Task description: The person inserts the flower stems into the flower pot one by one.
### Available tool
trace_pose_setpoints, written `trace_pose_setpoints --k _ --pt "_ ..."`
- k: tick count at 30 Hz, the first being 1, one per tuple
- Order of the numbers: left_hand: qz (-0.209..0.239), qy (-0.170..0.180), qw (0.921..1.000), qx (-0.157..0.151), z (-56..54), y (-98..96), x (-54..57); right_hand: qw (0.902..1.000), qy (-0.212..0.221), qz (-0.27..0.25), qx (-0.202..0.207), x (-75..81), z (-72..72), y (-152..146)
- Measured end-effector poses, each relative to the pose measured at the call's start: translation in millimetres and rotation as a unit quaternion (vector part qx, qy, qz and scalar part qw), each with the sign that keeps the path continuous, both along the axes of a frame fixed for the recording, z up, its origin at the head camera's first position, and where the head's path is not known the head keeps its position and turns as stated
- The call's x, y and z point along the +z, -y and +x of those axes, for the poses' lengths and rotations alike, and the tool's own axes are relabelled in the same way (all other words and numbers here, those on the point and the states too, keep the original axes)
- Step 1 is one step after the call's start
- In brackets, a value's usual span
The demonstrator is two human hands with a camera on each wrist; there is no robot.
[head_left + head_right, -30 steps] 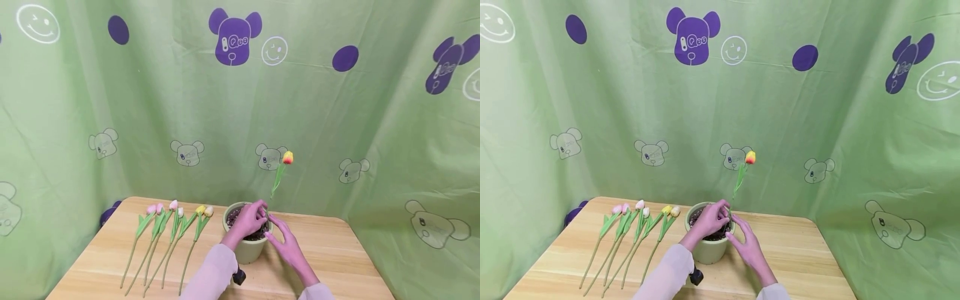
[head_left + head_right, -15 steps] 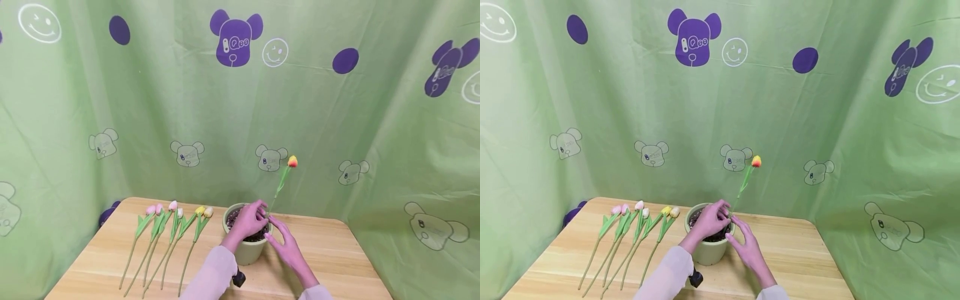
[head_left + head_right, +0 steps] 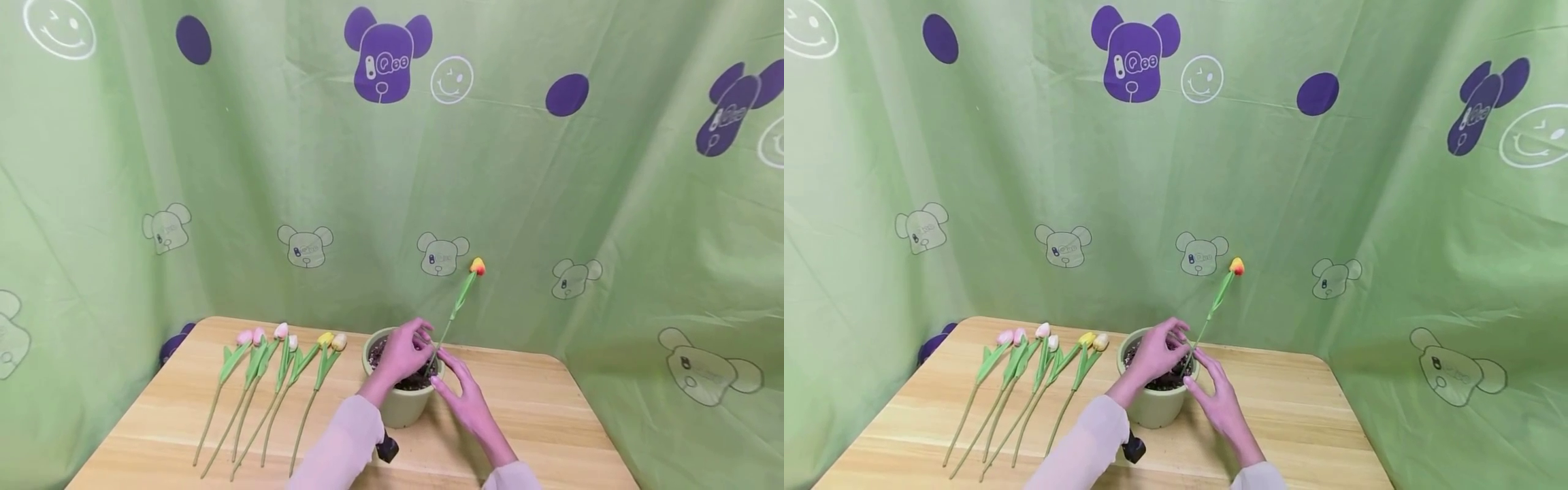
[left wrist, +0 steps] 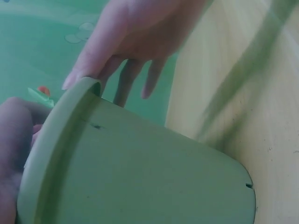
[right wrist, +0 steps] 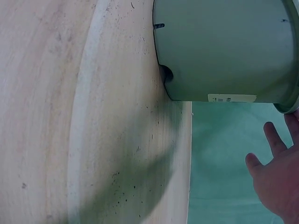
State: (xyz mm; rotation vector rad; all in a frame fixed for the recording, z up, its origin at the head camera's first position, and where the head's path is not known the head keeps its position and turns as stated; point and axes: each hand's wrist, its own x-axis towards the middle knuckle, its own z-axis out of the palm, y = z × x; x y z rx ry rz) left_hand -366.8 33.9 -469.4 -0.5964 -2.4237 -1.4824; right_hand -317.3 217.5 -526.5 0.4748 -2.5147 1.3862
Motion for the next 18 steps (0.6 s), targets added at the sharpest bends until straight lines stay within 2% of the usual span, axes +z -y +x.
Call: trace_pose_setpoints --k 5,9,14,18 --pt "0.035 -0.005 0.9994 0.003 1.4 8.3 6.0 1.0 -0.003 -0.002 0.001 -1.0 0.1 0.0" --pt "0.052 -0.003 0.9986 0.007 5.3 24.9 16.7 1.0 -0.007 -0.003 -0.001 -1.2 -0.7 -1.2" --pt "0.068 0.001 0.9966 0.045 12.3 59.6 23.9 0.9999 -0.012 -0.003 -0.002 -1.8 -1.8 -2.1" --pt "0.079 0.019 0.9931 0.084 19.0 95.0 17.1 0.9999 -0.012 -0.002 0.0 -2.7 -2.0 -1.8"
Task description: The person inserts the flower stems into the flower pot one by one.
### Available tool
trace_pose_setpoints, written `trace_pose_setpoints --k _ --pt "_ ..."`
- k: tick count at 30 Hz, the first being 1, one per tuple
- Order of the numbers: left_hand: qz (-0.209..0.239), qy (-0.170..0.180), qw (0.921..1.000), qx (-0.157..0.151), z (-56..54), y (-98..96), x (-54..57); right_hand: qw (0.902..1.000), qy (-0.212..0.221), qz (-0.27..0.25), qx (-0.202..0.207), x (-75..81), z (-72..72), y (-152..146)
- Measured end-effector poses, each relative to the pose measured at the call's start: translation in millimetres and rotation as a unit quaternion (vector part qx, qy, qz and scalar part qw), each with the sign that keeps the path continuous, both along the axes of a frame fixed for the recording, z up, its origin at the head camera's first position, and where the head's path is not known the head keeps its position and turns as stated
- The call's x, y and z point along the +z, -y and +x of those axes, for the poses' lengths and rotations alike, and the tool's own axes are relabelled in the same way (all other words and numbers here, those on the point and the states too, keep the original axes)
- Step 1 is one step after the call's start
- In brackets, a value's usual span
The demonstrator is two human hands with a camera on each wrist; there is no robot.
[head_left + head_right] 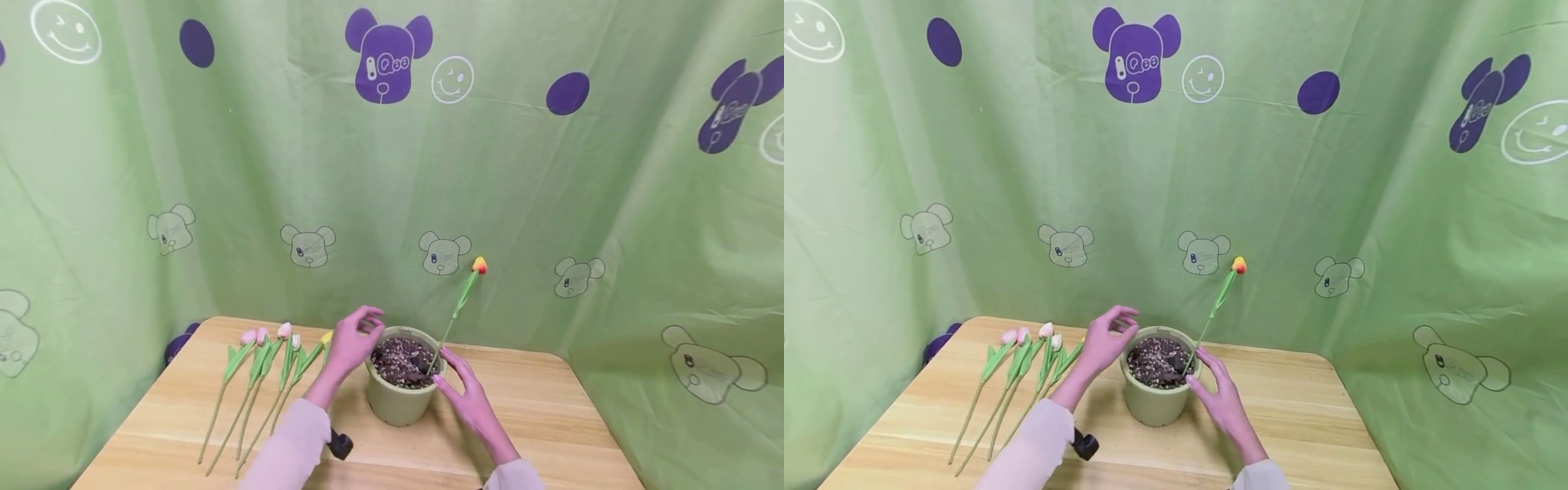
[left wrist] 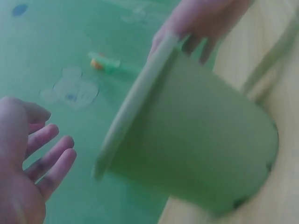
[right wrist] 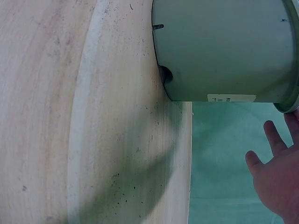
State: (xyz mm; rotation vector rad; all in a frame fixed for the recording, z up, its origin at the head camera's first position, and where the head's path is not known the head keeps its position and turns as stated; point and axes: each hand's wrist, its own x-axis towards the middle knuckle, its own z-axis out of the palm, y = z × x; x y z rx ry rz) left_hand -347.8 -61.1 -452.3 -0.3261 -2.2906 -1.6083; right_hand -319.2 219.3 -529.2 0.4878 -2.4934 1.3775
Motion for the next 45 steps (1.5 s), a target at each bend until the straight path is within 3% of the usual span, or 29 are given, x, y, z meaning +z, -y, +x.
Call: trace_pose_setpoints --k 7,12,19,24,30,35,42,45 --pt "-0.003 0.036 0.9971 0.067 15.7 70.1 -20.7 1.0 0.006 -0.007 0.001 -0.1 0.9 -1.2" --pt "-0.028 0.068 0.9912 0.11 30.4 121.8 -34.7 0.9999 0.008 -0.012 0.001 0.2 1.8 -1.6" --pt "-0.061 0.103 0.9788 0.166 60.0 188.9 -57.0 0.9999 0.006 -0.014 0.002 -0.7 1.6 -0.7" --pt "-0.113 0.133 0.9659 0.192 83.1 226.1 -72.5 0.9998 0.016 -0.013 -0.003 -1.0 3.0 -0.7" --pt "-0.147 0.187 0.9527 0.19 103.6 255.6 -85.6 0.9998 0.017 -0.013 -0.005 2.9 7.9 2.9" --pt "-0.173 0.213 0.9439 0.183 110.9 270.2 -91.9 0.9996 0.025 -0.008 -0.006 -1.0 3.1 -0.4" --pt "-0.17 0.236 0.942 0.168 113.2 279.2 -100.7 0.9998 0.016 -0.013 0.001 -0.4 1.5 -0.7" --pt "-0.134 0.241 0.9483 0.158 113.0 278.1 -101.1 0.9998 0.012 -0.013 0.001 -1.3 0.7 -0.3"
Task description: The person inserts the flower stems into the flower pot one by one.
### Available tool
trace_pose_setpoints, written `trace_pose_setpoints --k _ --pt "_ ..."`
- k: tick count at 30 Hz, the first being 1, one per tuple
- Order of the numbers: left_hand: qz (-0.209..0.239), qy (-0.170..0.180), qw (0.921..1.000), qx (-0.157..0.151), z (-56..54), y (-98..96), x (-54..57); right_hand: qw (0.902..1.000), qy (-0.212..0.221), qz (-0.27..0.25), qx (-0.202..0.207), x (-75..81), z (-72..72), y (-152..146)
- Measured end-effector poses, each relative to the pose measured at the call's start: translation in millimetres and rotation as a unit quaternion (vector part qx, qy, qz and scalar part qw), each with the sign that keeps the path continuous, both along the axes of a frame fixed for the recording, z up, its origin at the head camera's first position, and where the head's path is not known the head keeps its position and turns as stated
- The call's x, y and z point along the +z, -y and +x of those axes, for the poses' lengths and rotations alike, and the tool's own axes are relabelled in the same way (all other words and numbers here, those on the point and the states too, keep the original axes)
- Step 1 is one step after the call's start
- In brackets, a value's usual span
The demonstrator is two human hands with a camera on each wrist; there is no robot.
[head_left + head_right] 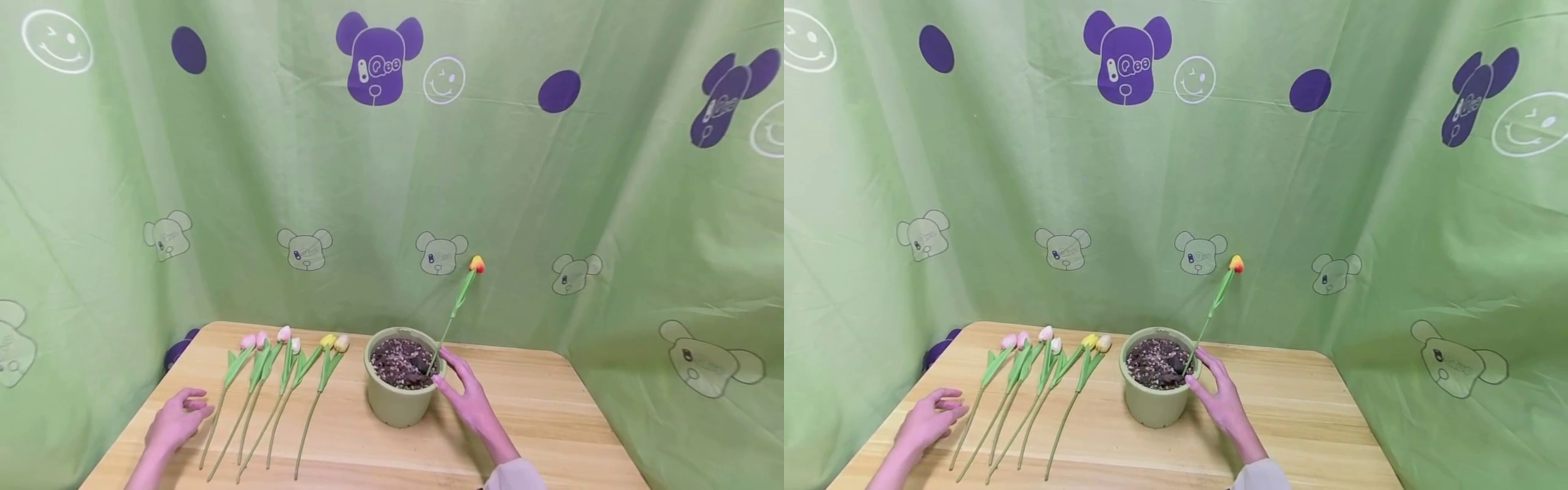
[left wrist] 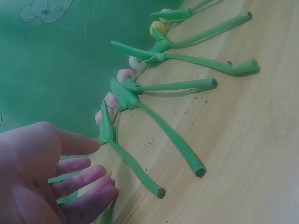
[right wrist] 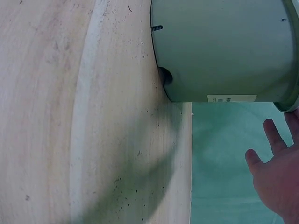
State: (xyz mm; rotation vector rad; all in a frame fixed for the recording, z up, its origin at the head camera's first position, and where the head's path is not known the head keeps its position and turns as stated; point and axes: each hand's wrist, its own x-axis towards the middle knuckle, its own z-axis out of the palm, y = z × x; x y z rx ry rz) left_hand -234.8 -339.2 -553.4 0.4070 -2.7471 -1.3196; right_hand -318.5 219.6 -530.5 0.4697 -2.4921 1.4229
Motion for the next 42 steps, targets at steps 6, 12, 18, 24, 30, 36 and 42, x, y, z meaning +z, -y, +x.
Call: trace_pose_setpoints --k 6,12,18,24,30,36,42 --pt "0.056 -0.002 0.9984 0.001 -3.6 -5.6 -2.6 1.0 -0.001 -0.002 -0.003 -0.7 -0.2 0.0" --pt "0.051 -0.014 0.9985 0.012 -8.4 -11.0 -7.5 1.0 0.0 -0.004 -0.001 -0.9 -0.3 0.4" --pt "0.059 -0.02 0.9979 0.018 -10.2 -17.8 -9.2 1.0 0.001 -0.007 0.001 -0.8 0.9 0.3" --pt "0.078 -0.015 0.9967 0.018 -11.5 -19.5 -8.7 1.0 0.003 -0.007 -0.002 -1.0 1.0 0.5" --pt "0.078 -0.012 0.9967 0.018 -11.7 -18.1 -7.3 0.9999 0.002 -0.011 0.001 0.5 0.4 1.6" --pt "0.084 -0.003 0.9964 0.009 -10.7 -16.6 -7.3 0.9999 0.008 -0.01 -0.004 0.9 1.6 2.0" --pt "0.101 0.0 0.9949 0.003 -9.0 -14.8 -5.1 0.9998 0.014 -0.011 -0.008 -1.1 0.5 3.0"
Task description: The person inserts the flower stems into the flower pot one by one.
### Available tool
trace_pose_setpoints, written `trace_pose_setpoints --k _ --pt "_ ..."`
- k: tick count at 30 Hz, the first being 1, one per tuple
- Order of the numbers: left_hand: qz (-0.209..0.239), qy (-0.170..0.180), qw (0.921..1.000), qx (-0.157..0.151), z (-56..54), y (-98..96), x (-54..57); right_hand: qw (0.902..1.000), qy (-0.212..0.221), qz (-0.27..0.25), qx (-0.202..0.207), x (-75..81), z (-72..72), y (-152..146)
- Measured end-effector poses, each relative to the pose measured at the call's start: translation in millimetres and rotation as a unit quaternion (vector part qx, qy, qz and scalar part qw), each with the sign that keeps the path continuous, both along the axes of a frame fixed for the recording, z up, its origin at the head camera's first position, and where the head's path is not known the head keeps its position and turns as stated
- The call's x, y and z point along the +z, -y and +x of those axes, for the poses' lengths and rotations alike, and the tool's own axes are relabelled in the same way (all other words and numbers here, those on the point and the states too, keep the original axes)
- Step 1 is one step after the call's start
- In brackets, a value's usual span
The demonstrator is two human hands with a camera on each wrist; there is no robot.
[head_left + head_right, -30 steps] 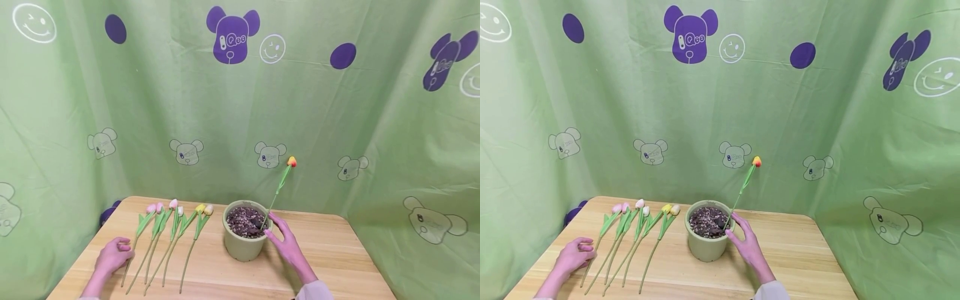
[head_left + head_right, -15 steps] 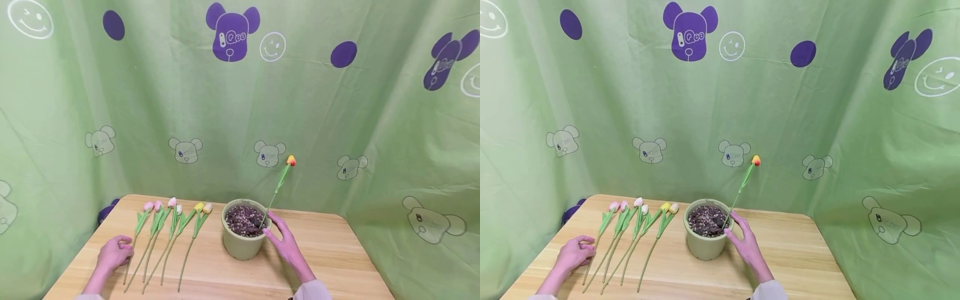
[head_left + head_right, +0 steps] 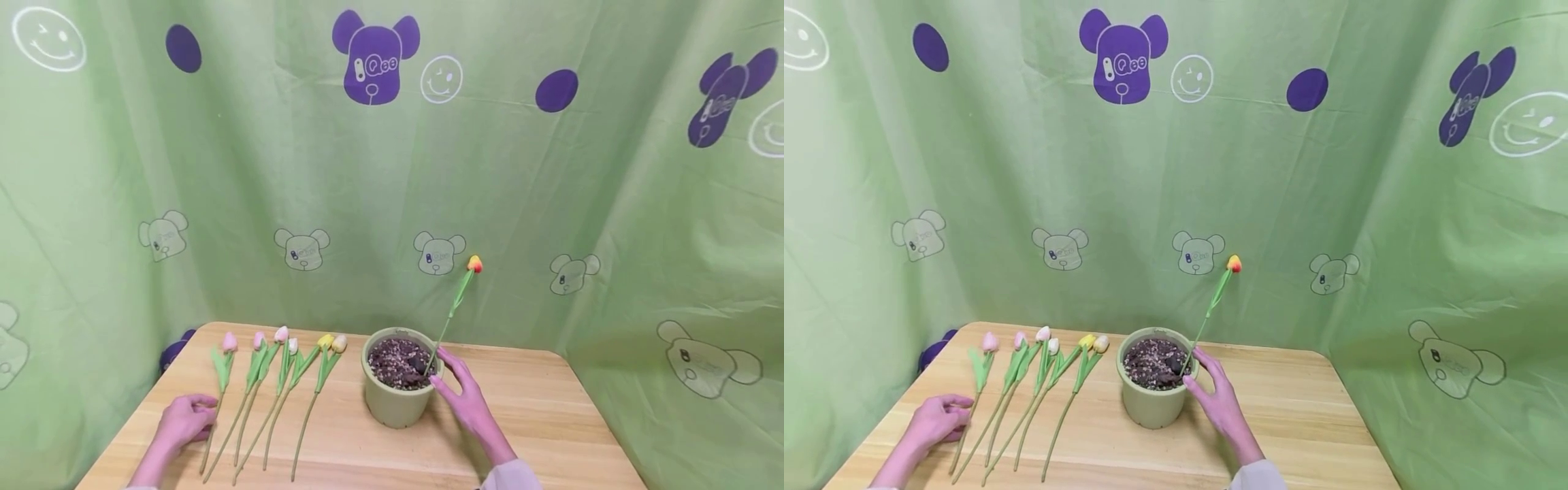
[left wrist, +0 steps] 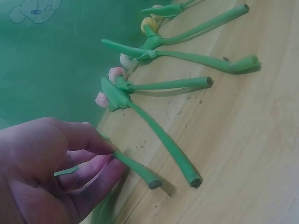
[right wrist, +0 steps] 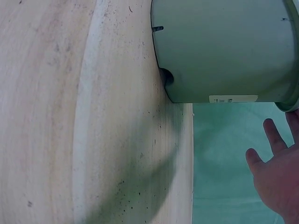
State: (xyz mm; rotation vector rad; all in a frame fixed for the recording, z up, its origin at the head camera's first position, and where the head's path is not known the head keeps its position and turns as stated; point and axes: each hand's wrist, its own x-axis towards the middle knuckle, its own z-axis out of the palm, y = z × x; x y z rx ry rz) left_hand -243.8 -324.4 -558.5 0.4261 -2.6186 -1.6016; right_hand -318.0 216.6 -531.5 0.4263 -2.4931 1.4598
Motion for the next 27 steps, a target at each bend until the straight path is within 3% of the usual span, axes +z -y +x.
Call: trace_pose_setpoints --k 12,27 --pt "0.019 -0.015 0.9997 0.0 -2.2 -2.4 -2.2 0.9999 0.0 -0.008 0.006 3.3 4.1 0.7" --pt "0.04 -0.049 0.9979 -0.015 -7.7 -29.0 10.6 1.0 0.0 -0.005 0.005 0.4 1.3 0.1"
